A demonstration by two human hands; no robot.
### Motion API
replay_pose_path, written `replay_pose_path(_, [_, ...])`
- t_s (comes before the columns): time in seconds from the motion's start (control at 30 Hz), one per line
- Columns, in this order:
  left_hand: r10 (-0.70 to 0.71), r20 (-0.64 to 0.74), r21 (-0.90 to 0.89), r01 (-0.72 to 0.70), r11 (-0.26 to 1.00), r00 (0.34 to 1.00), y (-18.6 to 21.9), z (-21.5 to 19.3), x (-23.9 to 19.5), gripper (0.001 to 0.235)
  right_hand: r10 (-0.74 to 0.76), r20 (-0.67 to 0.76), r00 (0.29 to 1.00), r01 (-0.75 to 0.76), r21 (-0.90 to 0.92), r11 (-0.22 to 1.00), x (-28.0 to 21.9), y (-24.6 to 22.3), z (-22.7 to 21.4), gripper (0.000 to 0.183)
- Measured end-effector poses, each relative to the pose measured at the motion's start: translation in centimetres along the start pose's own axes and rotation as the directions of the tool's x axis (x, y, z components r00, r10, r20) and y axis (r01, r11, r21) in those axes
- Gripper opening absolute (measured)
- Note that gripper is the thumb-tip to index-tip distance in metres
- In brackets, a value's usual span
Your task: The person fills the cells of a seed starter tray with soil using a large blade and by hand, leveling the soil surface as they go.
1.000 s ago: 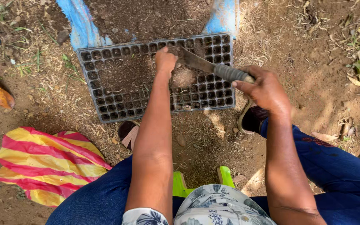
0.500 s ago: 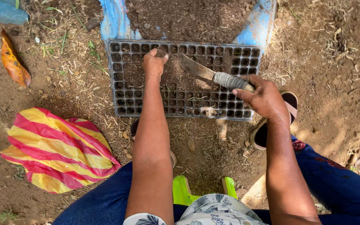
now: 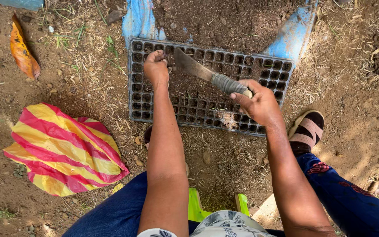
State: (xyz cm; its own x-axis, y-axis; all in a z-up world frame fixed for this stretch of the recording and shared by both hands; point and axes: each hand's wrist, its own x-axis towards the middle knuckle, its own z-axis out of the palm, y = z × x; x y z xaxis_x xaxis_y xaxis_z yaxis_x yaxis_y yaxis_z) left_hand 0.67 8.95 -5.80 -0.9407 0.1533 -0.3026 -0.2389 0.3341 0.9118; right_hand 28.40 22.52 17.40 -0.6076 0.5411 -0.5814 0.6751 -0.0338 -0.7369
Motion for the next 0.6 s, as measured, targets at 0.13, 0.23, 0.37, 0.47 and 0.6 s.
replay_pose_path(0.13, [-0.137, 0.036, 0.428, 0.109, 0.897, 0.990, 0.6, -1.5, -2.3, 0.034, 0.059, -0.037, 0.998, -0.065, -0.173, 0.983, -0.1, -0.3, -0.4, 0.048])
replay_pose_path(0.23, [-0.173, 0.096, 0.567, 0.089, 0.819, 0.980, 1.3, -0.7, -4.3, 0.045, 0.054, -0.005, 0.999, -0.054, -0.155, 0.986, -0.2, -0.6, 0.4, 0.046])
replay_pose_path(0.37, [0.051, 0.067, 0.405, -0.074, 0.911, 0.996, 0.7, 0.0, -4.6, 0.043, -0.044, 0.012, 0.999, 0.045, -0.201, 0.979, -0.1, -1.1, 1.8, 0.048])
replay_pose_path(0.47, [0.001, -0.013, 0.279, 0.003, 0.960, 1.000, 0.2, -0.3, -2.7, 0.035, -0.078, 0.023, 0.997, 0.080, -0.094, 0.992, 0.0, -1.6, 1.5, 0.047])
replay_pose_path(0.6, [0.003, -0.059, 0.348, 0.017, 0.937, 0.998, 0.6, -1.8, -1.3, 0.027, 0.028, 0.004, 1.000, -0.027, -0.175, 0.984, 0.7, -2.1, 1.8, 0.049])
